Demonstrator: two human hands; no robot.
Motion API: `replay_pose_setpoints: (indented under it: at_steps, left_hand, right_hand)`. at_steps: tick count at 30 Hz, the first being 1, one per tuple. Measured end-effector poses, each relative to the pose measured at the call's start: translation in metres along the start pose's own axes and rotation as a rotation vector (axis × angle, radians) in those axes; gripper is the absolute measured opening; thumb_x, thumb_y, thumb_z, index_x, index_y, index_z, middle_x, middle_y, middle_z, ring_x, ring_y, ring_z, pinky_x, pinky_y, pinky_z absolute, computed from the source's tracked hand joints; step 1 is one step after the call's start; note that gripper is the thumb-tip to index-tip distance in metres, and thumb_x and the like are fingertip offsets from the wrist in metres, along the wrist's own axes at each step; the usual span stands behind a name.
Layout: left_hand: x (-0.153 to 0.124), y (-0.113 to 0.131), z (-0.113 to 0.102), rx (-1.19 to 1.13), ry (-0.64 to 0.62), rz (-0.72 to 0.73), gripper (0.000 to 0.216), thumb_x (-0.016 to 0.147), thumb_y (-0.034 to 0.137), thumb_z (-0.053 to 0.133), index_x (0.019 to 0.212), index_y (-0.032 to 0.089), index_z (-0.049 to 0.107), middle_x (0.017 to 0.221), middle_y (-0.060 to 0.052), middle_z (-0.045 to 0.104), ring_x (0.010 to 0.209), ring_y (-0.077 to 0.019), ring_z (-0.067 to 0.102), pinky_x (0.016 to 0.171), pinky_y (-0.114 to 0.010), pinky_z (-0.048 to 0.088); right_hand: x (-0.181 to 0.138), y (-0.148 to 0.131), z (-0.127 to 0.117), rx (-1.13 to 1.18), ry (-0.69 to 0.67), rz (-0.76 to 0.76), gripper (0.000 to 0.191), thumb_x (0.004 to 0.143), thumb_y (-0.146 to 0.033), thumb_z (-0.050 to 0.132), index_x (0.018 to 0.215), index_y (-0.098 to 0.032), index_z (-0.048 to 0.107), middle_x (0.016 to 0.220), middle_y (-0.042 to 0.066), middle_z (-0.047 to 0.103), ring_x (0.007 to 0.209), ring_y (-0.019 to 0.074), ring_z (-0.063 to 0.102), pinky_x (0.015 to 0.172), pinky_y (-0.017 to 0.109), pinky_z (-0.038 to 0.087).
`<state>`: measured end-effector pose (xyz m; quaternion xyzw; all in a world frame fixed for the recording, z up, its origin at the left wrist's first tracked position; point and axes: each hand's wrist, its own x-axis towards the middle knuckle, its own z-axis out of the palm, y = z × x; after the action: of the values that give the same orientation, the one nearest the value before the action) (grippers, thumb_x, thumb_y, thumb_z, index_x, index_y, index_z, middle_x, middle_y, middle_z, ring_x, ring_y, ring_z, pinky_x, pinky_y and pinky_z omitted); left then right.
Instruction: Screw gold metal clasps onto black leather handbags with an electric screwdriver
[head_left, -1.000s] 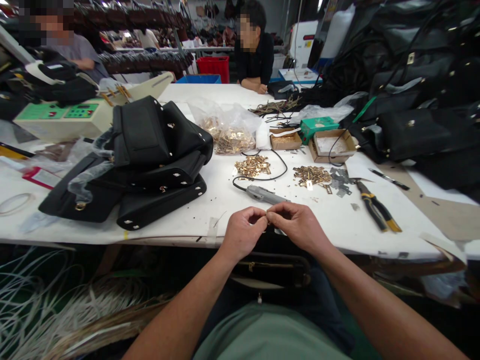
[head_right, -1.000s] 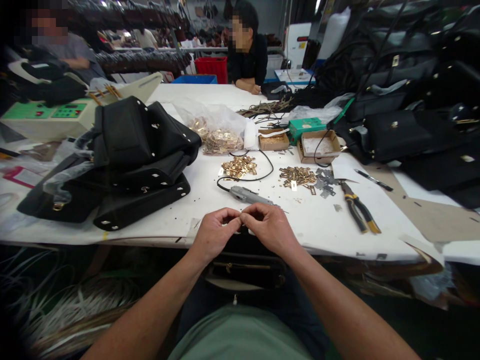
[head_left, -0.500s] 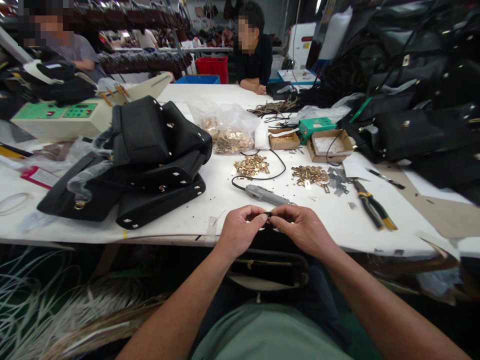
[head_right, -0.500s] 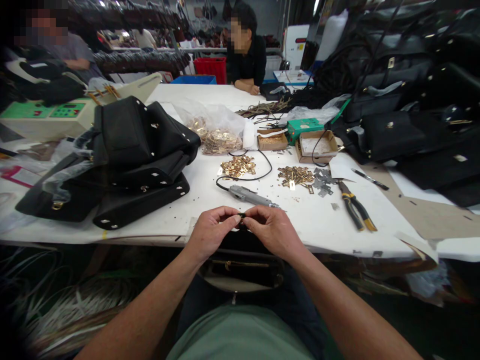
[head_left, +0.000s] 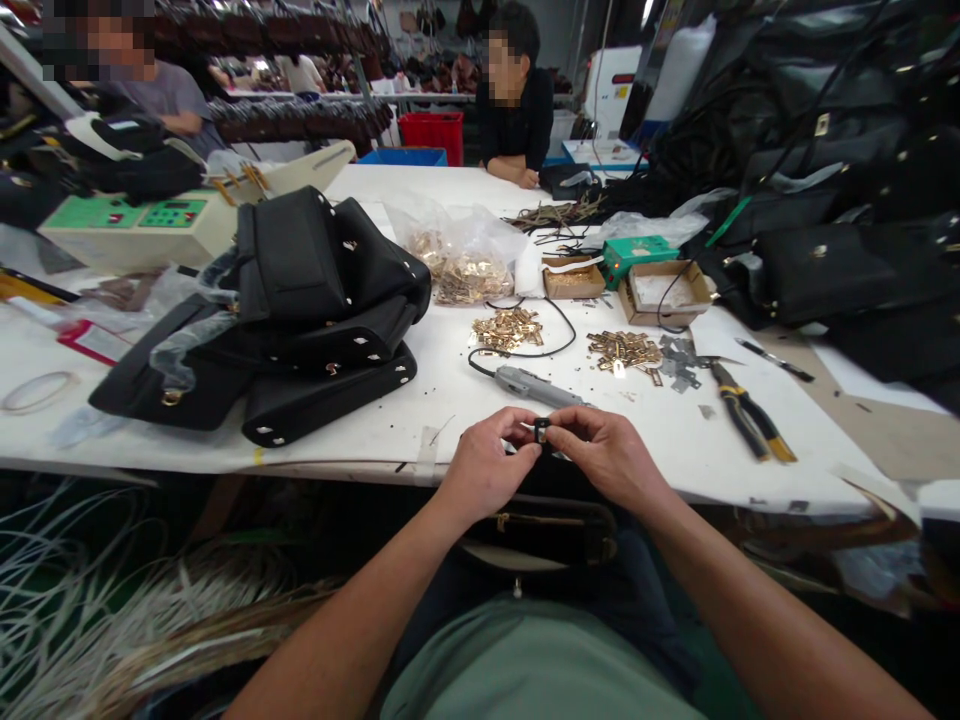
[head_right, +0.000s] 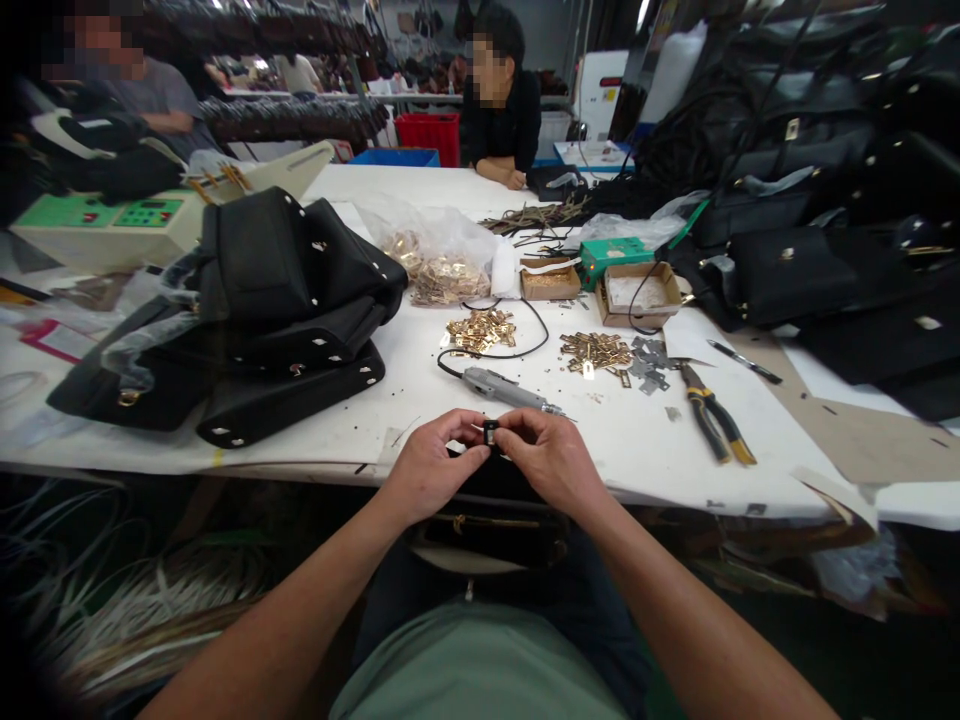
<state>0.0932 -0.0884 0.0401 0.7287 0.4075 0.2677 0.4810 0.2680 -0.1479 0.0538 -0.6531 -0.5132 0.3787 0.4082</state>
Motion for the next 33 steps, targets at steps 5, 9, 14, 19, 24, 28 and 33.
replay_pose_setpoints:
  at_steps: [5, 9, 14, 19, 24, 28, 33]
  left_hand:
    - [0.002, -0.001, 0.002, -0.088, -0.015, -0.031, 0.025, 0.079, 0.017, 0.066, 0.104, 0.022, 0.070, 0.086, 0.001, 0.076, 0.080, -0.0157, 0.071, 0.067, -0.023, 0.050]
    - [0.004, -0.003, 0.001, -0.132, -0.042, -0.043, 0.025, 0.079, 0.018, 0.066, 0.104, 0.021, 0.070, 0.086, 0.000, 0.076, 0.080, -0.0159, 0.072, 0.066, -0.022, 0.049]
    - [0.005, -0.005, 0.002, -0.165, -0.050, -0.068, 0.026, 0.079, 0.018, 0.067, 0.105, 0.020, 0.070, 0.086, -0.001, 0.076, 0.079, -0.0161, 0.072, 0.068, -0.023, 0.050]
    - [0.006, -0.005, 0.003, -0.158, -0.058, -0.063, 0.026, 0.079, 0.016, 0.065, 0.105, 0.020, 0.071, 0.087, -0.002, 0.077, 0.080, -0.0162, 0.072, 0.069, -0.023, 0.050]
    - [0.006, -0.004, 0.001, -0.142, -0.077, -0.055, 0.028, 0.079, 0.015, 0.064, 0.106, 0.020, 0.073, 0.090, -0.002, 0.078, 0.082, -0.0167, 0.073, 0.070, -0.023, 0.051]
    - [0.006, -0.005, 0.003, -0.149, -0.058, -0.045, 0.027, 0.079, 0.014, 0.064, 0.103, 0.019, 0.073, 0.088, -0.002, 0.078, 0.081, -0.0165, 0.073, 0.069, -0.023, 0.051]
    - [0.006, -0.007, 0.009, -0.155, -0.011, -0.061, 0.026, 0.077, 0.011, 0.063, 0.100, 0.018, 0.073, 0.088, -0.001, 0.078, 0.079, -0.0149, 0.072, 0.074, -0.022, 0.052]
  right_hand:
    - [0.000, 0.002, -0.002, 0.065, -0.067, 0.003, 0.019, 0.083, -0.032, 0.067, 0.093, -0.018, 0.074, 0.083, 0.002, 0.075, 0.075, 0.0177, 0.067, 0.068, 0.027, 0.049]
    - [0.000, 0.005, -0.001, 0.045, -0.074, -0.029, 0.019, 0.079, -0.025, 0.067, 0.096, -0.018, 0.073, 0.086, 0.003, 0.076, 0.078, 0.0187, 0.069, 0.072, 0.029, 0.052]
    - [-0.002, 0.005, 0.004, -0.089, 0.010, -0.070, 0.020, 0.077, -0.020, 0.065, 0.095, -0.019, 0.073, 0.080, 0.001, 0.074, 0.074, 0.0179, 0.068, 0.070, 0.028, 0.051]
    - [-0.002, 0.003, 0.006, -0.112, 0.030, -0.071, 0.018, 0.076, -0.019, 0.064, 0.093, -0.020, 0.072, 0.079, 0.001, 0.073, 0.072, 0.0170, 0.067, 0.068, 0.027, 0.049]
    - [-0.002, 0.004, 0.006, -0.113, 0.031, -0.072, 0.018, 0.076, -0.018, 0.063, 0.092, -0.020, 0.071, 0.078, 0.001, 0.073, 0.071, 0.0169, 0.067, 0.066, 0.027, 0.048]
    - [-0.002, 0.006, 0.007, -0.119, 0.033, -0.072, 0.018, 0.076, -0.018, 0.062, 0.091, -0.019, 0.071, 0.078, 0.001, 0.073, 0.071, 0.0172, 0.066, 0.067, 0.028, 0.048]
    - [-0.001, 0.007, 0.008, -0.148, 0.049, -0.081, 0.018, 0.075, -0.016, 0.062, 0.090, -0.019, 0.070, 0.078, 0.000, 0.071, 0.071, 0.0163, 0.065, 0.067, 0.027, 0.048]
